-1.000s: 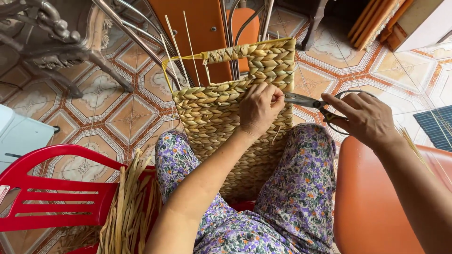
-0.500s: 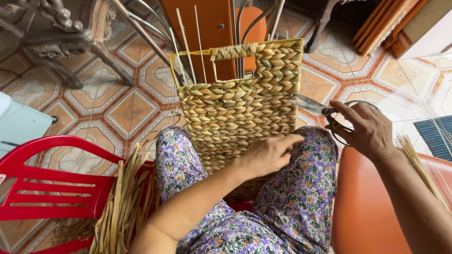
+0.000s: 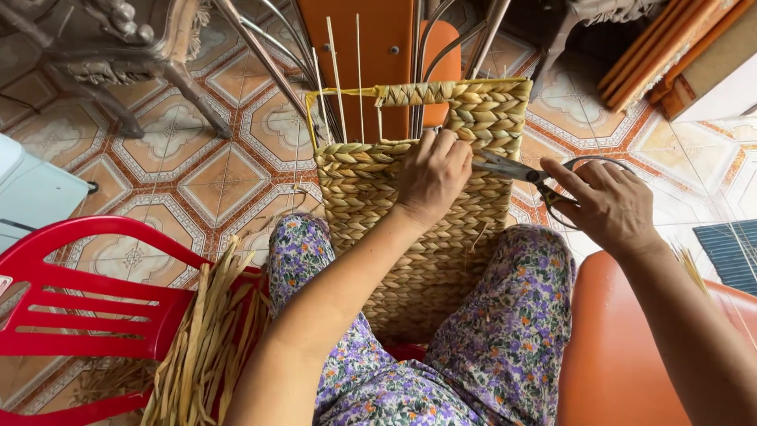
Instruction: Weaving a basket or bag from dried plant fibers, including trimming excess material with scissors.
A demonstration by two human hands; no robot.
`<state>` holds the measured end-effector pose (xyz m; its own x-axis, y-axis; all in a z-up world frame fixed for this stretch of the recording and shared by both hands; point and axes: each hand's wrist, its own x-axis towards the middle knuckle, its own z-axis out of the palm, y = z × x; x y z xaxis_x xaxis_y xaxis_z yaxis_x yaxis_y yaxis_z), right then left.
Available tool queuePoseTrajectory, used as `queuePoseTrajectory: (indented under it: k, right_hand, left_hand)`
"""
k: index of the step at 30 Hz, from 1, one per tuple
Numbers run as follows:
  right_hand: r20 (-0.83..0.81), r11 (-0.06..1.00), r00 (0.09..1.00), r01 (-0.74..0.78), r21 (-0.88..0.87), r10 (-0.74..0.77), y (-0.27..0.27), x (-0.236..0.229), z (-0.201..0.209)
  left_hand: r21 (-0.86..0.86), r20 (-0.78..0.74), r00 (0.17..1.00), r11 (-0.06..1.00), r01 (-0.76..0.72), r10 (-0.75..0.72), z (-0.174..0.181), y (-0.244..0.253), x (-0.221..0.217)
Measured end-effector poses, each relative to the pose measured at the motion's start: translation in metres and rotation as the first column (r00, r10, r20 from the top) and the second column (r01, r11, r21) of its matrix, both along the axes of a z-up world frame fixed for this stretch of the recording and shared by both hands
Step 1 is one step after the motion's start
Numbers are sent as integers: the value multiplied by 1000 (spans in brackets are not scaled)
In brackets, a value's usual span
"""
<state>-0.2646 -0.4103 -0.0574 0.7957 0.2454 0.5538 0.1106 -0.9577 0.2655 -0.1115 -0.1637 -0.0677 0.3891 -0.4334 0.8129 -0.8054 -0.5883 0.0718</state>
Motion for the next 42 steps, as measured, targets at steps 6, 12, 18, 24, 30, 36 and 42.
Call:
queuePoseTrajectory:
  k: [6,12,18,24,30,36,42]
  right_hand:
    - [-39,999,999,33,-13,-34,-1,3,-2]
    - [-144,994,989,23,105,-8,10,-5,-14]
    - [-165,983,986,60,174,-31,19,-17,-12]
    - [-204,996,979,16,89,2,77,4,14]
    - [-196,999,981,-2,34,9,100,26,15]
    - [-156,998,986,-59,20,61,113,37,11]
    - [-148,996,986,-78,32,82,138,49,10]
  left_hand:
    - [-175,-117,984,978,112,-134,20,6,-12]
    - [-231,-205,904,916,327,-375,-26,0,-35]
    - [-162,-341,849,914,371,-405,-66,82,-76]
    - [-231,-260,966,971,-62,0,-40,104,1]
    - [-250,-280,959,963,-104,31,-53,101,19]
    - [-541,-431,815,834,112,-388,2,134,-6]
    - [-714,-478,570,674,192,-669,-24,141,12]
